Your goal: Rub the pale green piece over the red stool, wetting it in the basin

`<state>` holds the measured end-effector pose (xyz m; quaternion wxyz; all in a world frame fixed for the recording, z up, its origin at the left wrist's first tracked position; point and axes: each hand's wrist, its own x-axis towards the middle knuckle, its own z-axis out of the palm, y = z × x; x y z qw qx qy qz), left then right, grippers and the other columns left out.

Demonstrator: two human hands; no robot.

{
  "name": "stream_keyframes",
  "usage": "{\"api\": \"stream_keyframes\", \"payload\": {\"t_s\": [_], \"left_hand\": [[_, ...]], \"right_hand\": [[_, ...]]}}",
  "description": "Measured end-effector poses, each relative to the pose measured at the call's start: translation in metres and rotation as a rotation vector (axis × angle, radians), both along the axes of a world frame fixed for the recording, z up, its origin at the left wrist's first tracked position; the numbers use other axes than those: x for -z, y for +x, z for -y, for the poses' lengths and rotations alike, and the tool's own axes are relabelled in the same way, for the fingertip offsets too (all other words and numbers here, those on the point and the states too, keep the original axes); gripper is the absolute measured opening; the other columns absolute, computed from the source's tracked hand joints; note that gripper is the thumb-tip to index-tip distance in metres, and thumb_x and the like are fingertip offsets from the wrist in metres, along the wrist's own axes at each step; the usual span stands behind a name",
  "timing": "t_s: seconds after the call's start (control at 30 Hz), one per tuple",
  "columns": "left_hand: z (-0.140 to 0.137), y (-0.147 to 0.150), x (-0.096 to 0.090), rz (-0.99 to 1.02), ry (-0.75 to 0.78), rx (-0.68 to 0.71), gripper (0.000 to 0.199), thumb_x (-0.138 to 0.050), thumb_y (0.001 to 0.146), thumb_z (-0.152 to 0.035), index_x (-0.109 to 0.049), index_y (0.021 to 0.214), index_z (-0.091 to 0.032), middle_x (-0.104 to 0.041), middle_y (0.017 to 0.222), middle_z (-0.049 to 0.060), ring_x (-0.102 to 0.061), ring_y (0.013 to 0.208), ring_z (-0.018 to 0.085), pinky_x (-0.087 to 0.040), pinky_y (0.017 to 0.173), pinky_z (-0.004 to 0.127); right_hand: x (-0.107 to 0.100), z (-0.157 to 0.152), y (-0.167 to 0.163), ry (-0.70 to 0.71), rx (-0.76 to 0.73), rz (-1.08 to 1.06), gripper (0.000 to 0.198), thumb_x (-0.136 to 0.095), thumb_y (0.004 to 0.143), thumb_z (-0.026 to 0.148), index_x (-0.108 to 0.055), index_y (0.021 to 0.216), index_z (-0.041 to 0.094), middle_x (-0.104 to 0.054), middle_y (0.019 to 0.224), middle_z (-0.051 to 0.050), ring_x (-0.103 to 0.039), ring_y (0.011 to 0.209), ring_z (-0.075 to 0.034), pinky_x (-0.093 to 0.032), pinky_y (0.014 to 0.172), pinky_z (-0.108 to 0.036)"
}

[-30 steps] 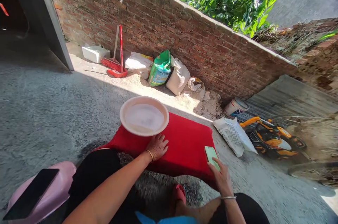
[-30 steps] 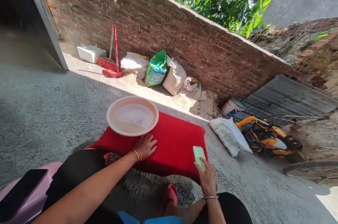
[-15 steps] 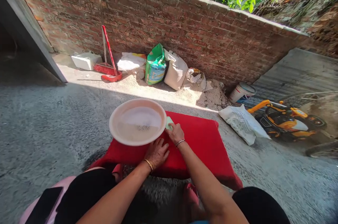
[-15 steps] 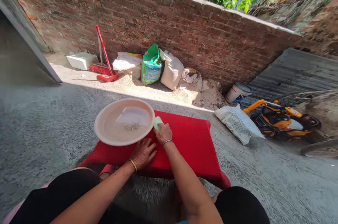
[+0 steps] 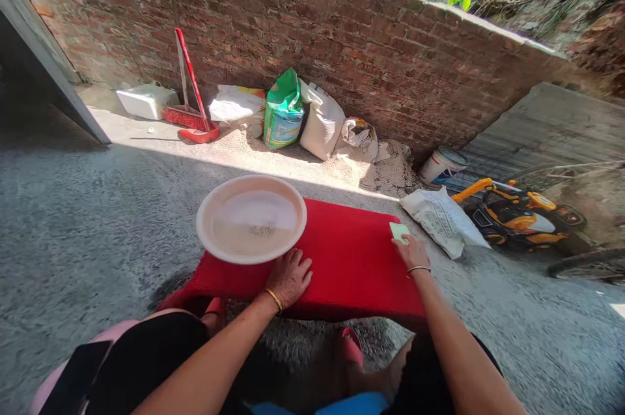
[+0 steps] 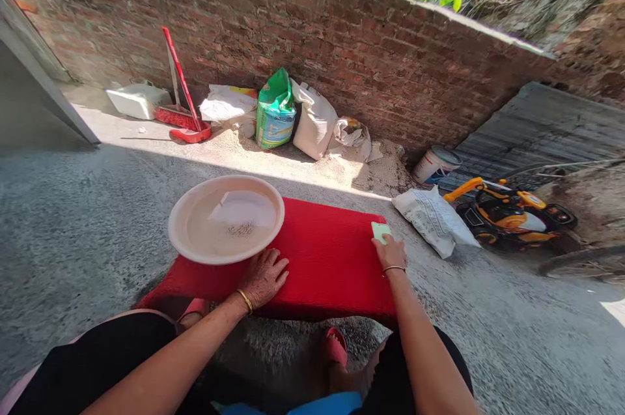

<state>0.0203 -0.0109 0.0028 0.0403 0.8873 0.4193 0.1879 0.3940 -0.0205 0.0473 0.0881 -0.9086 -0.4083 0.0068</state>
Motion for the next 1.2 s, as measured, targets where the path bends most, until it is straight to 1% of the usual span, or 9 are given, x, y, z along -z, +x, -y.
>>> {"api": "stream_keyframes", "payload": {"t_s": [0.23, 0.37, 0.47, 0.57, 0.77, 0.83, 0.9, 1.03, 1.2], "left_hand": [[-0.001, 0.001, 0.007, -0.049, 0.056, -0.002, 0.026, -0.049, 0.087, -0.029, -0.062, 0.108, -0.022, -0.056, 0.115, 0.011, -0.048, 0.11, 0.027, -0.038, 0.094, 0.044], [-0.001, 0.001, 0.007, -0.069, 0.066, 0.002, 0.027, -0.049, 0.087, -0.03, -0.061, 0.11, -0.023, -0.056, 0.114, 0.011, -0.049, 0.109, 0.027, -0.039, 0.093, 0.044], [0.0, 0.001, 0.006, -0.068, 0.062, 0.005, 0.026, -0.049, 0.087, -0.03, -0.062, 0.109, -0.023, -0.056, 0.115, 0.01, -0.048, 0.111, 0.027, -0.039, 0.094, 0.044], [0.0, 0.002, 0.004, -0.059, 0.055, -0.001, 0.025, -0.05, 0.087, -0.029, -0.062, 0.108, -0.024, -0.057, 0.116, 0.01, -0.048, 0.113, 0.027, -0.038, 0.095, 0.043], [-0.002, 0.003, 0.006, -0.027, 0.072, -0.01, 0.024, -0.052, 0.086, -0.029, -0.064, 0.106, -0.023, -0.058, 0.114, 0.011, -0.049, 0.111, 0.027, -0.039, 0.094, 0.043], [-0.002, 0.002, 0.007, -0.023, 0.075, -0.007, 0.025, -0.052, 0.086, -0.029, -0.064, 0.107, -0.023, -0.058, 0.114, 0.01, -0.05, 0.11, 0.027, -0.039, 0.094, 0.043], [-0.002, 0.002, 0.007, -0.024, 0.073, -0.005, 0.025, -0.052, 0.086, -0.03, -0.064, 0.107, -0.023, -0.058, 0.114, 0.01, -0.05, 0.11, 0.027, -0.039, 0.094, 0.043], [-0.001, 0.002, 0.007, -0.037, 0.076, -0.015, 0.027, -0.052, 0.086, -0.03, -0.063, 0.109, -0.023, -0.057, 0.115, 0.01, -0.05, 0.11, 0.027, -0.039, 0.094, 0.043], [-0.001, 0.001, 0.004, -0.074, 0.074, -0.017, 0.026, -0.051, 0.086, -0.03, -0.063, 0.109, -0.023, -0.057, 0.115, 0.01, -0.049, 0.11, 0.026, -0.038, 0.095, 0.043]], "right_hand": [[-0.001, -0.092, -0.164, -0.035, -0.391, -0.159, 0.049, -0.051, 0.084, 0.054, -0.055, 0.126, 0.03, -0.053, 0.109, -0.009, -0.058, 0.094, -0.02, -0.042, 0.08, -0.03], [0.004, -0.13, -0.215, -0.011, -0.563, -0.098, 0.048, -0.046, 0.086, 0.056, -0.052, 0.128, 0.032, -0.052, 0.113, -0.008, -0.055, 0.1, -0.022, -0.04, 0.085, -0.033], [0.009, -0.14, -0.206, -0.026, -0.609, -0.069, 0.047, -0.045, 0.086, 0.057, -0.052, 0.127, 0.034, -0.053, 0.115, -0.008, -0.055, 0.101, -0.022, -0.039, 0.086, -0.034], [0.01, -0.133, -0.157, -0.059, -0.538, -0.06, 0.047, -0.049, 0.085, 0.055, -0.053, 0.127, 0.033, -0.053, 0.116, -0.008, -0.055, 0.102, -0.023, -0.039, 0.087, -0.035], [-0.005, -0.074, -0.01, -0.106, -0.004, -0.129, 0.051, -0.05, 0.084, 0.05, -0.053, 0.129, 0.028, -0.052, 0.123, -0.014, -0.054, 0.109, -0.027, -0.04, 0.089, -0.039], [-0.013, -0.05, 0.023, -0.112, 0.146, -0.13, 0.053, -0.049, 0.084, 0.047, -0.054, 0.129, 0.021, -0.051, 0.125, -0.02, -0.053, 0.112, -0.033, -0.04, 0.088, -0.044], [-0.019, -0.033, 0.038, -0.107, 0.215, -0.127, 0.054, -0.048, 0.084, 0.045, -0.054, 0.129, 0.014, -0.051, 0.124, -0.025, -0.051, 0.113, -0.036, -0.04, 0.087, -0.046], [-0.017, -0.03, 0.017, -0.052, 0.099, -0.167, 0.052, -0.048, 0.085, 0.049, -0.055, 0.127, 0.02, -0.057, 0.116, -0.016, -0.051, 0.115, -0.028, -0.041, 0.088, -0.036], [-0.001, -0.053, -0.087, -0.015, -0.281, -0.254, 0.048, -0.051, 0.084, 0.053, -0.056, 0.124, 0.028, -0.055, 0.107, -0.007, -0.058, 0.091, -0.019, -0.041, 0.076, -0.026]]}}
